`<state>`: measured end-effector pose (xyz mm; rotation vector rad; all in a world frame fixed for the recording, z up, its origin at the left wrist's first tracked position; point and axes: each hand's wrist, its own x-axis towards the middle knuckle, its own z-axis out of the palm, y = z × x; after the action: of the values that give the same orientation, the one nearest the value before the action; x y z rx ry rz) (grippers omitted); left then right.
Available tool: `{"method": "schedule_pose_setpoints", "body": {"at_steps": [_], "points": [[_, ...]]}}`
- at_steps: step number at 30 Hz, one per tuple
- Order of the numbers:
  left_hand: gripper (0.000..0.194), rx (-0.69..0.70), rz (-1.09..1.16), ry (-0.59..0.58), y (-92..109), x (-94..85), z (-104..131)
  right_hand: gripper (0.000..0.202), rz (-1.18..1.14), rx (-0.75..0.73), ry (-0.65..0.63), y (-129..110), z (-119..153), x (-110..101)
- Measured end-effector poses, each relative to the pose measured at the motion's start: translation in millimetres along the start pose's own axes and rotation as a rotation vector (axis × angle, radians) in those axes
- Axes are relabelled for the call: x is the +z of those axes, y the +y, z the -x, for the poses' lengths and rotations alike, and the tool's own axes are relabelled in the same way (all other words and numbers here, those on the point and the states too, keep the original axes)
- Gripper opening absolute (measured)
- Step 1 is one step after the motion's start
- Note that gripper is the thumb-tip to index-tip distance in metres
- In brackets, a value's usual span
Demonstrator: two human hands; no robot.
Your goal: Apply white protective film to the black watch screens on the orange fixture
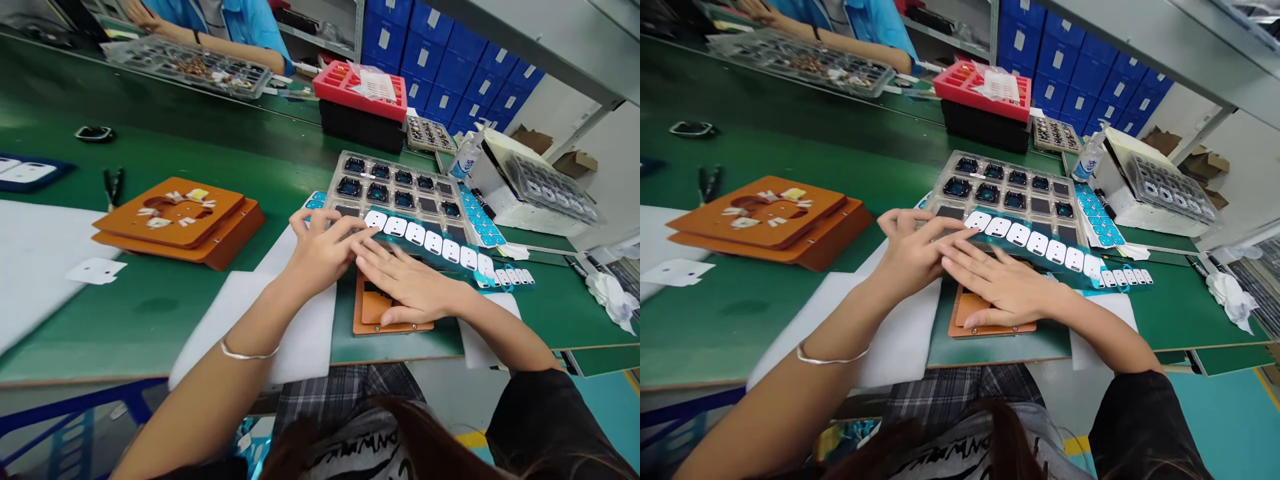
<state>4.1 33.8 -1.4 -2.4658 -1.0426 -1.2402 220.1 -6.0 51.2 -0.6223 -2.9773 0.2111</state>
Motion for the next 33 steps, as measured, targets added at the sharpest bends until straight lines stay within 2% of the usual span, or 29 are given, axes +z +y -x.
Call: {"method": "schedule_pose_setpoints", "body": {"at_steps": [5, 9, 12, 14, 17, 19, 20, 22, 24, 26, 28, 30, 33], "points": [[0.025, -0.026, -0.023, 0.063, -10.2, -3.8, -0.5, 0.083, 0.05, -0.108, -0.034, 9.8, -14.8, 13.5], [0.025, 0.0, -0.007, 0.063, -12.9, -4.5, -3.7, 0.081, 0.013, -0.085, -0.08, 12.1, -19.3, 21.8], [0.028, 0.02, -0.006, 0.074, -12.7, -2.6, -4.7, 0.08, -0.033, -0.075, -0.091, 12.5, -18.7, 20.6], [0.029, 0.045, -0.021, 0.12, -13.7, -1.6, -4.3, 0.078, -0.081, -0.093, -0.046, 12.7, -14.6, 13.9], [0.026, 0.051, -0.099, 0.27, -18.0, -1.1, -3.1, 0.058, -0.144, -0.106, 0.13, 11.9, 0.0, -2.8], [0.025, 0.032, -0.159, 0.39, -21.4, -0.4, -2.5, 0.044, -0.154, -0.032, 0.23, 10.4, 13.2, -13.2], [0.026, 0.028, -0.177, 0.423, -22.7, 0.2, -2.3, 0.04, -0.155, 0.034, 0.237, 9.6, 19.3, -16.7], [0.028, 0.019, -0.18, 0.394, -23.9, 1.7, -2.2, 0.043, -0.176, 0.16, 0.167, 8.5, 28.1, -19.6], [0.032, -0.008, -0.152, 0.272, -22.9, 2.7, -2.4, 0.049, -0.233, 0.245, 0.085, 8.6, 31.6, -17.5], [0.034, -0.05, -0.13, 0.157, -19.5, 2.0, -2.6, 0.048, -0.297, 0.294, 0.079, 10.0, 31.4, -13.0], [0.034, -0.079, -0.127, 0.108, -13.6, -0.9, -3.3, 0.044, -0.362, 0.334, 0.147, 11.4, 30.6, -8.5], [0.037, -0.066, -0.088, 0.115, -4.5, -5.5, -4.4, 0.039, -0.528, 0.357, 0.279, 10.7, 30.5, -4.3], [0.044, 0.055, 0.157, 0.147, 14.9, -11.8, -5.9, 0.039, -1.087, 0.342, 0.502, 1.8, 29.0, 3.1]]}}
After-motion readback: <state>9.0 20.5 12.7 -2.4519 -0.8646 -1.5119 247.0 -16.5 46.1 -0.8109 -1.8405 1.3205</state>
